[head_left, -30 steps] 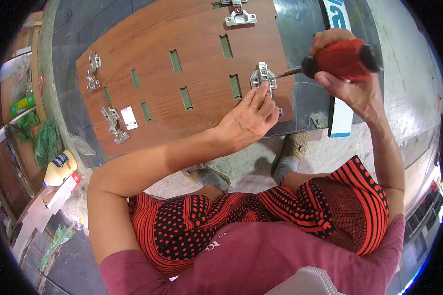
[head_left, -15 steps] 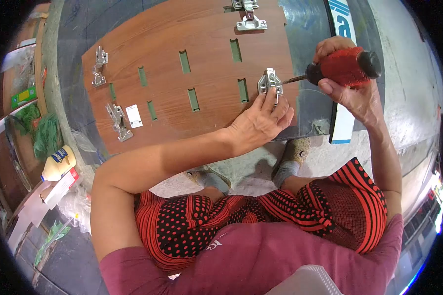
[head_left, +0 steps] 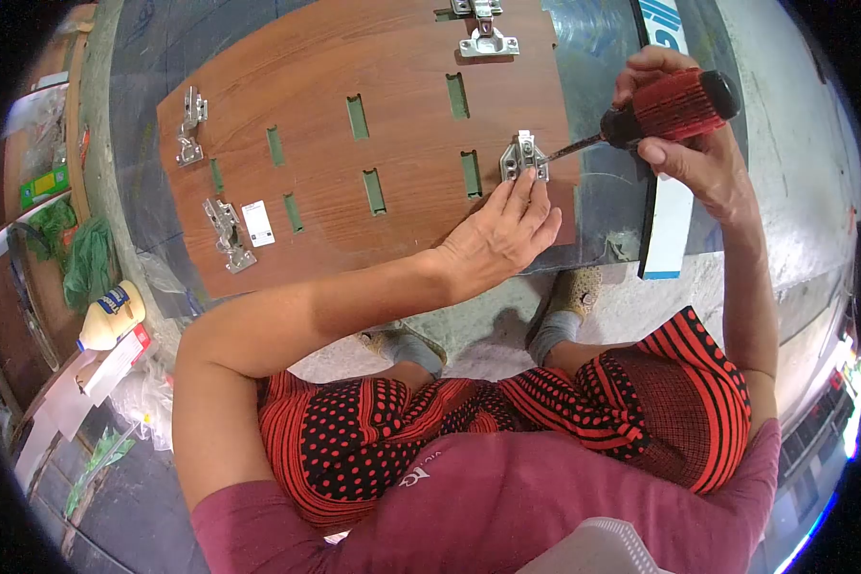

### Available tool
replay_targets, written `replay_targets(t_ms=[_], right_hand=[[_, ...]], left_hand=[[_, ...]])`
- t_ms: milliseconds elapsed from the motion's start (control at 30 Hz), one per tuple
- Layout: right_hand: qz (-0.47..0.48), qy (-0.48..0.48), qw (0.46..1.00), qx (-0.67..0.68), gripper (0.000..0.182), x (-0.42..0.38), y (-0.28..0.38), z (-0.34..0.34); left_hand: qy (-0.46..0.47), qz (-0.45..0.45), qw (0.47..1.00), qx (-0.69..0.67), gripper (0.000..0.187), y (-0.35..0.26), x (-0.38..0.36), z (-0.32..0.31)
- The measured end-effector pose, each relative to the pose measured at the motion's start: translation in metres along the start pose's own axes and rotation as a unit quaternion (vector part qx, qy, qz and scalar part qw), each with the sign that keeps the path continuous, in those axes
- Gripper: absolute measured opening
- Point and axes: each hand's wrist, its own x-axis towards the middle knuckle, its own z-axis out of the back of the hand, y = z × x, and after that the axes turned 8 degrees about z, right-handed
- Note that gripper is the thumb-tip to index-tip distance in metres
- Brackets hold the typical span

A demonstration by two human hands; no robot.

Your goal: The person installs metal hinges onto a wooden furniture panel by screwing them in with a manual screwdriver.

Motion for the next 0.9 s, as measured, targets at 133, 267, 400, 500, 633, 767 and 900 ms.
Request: replay_targets(t_ms=[133,267,400,500,633,767,900], right_hand=[[0.057,0.045,0.997,0.031,0.043,0.0,0.006,0.002],[0.04,0.026,0.999,0.011,0.053,-0.002,0.012,0.001],[0.002,0.036,0.999,0.033,0.051,-0.004,0.01,-0.001],[-0.003,0.044,0.999,0.032,0.05,-0.006,0.009,-0.004],[0.063,0.08,0.994,0.045,0.052,-0.001,0.01,0.0],[0.001,0.086,0.986,0.144,0.054,-0.003,0.011,0.002],[0.037,0.084,0.995,0.041,0.057,-0.005,0.006,0.004]], left_hand=[[0.015,-0.013,1.0,0.009,0.037,0.002,0.0,0.002],[0.014,-0.01,1.0,0.012,0.037,0.001,0.0,0.003],[0.018,-0.01,1.0,0.011,0.038,0.001,0.0,0.004],[0.012,-0.006,1.0,0.011,0.038,0.0,-0.001,0.003],[0.018,-0.004,1.0,0.002,0.037,0.0,-0.001,0.002],[0.013,-0.008,1.0,0.006,0.037,0.0,-0.002,0.0],[0.017,-0.005,1.0,0.009,0.038,0.0,-0.001,0.002]])
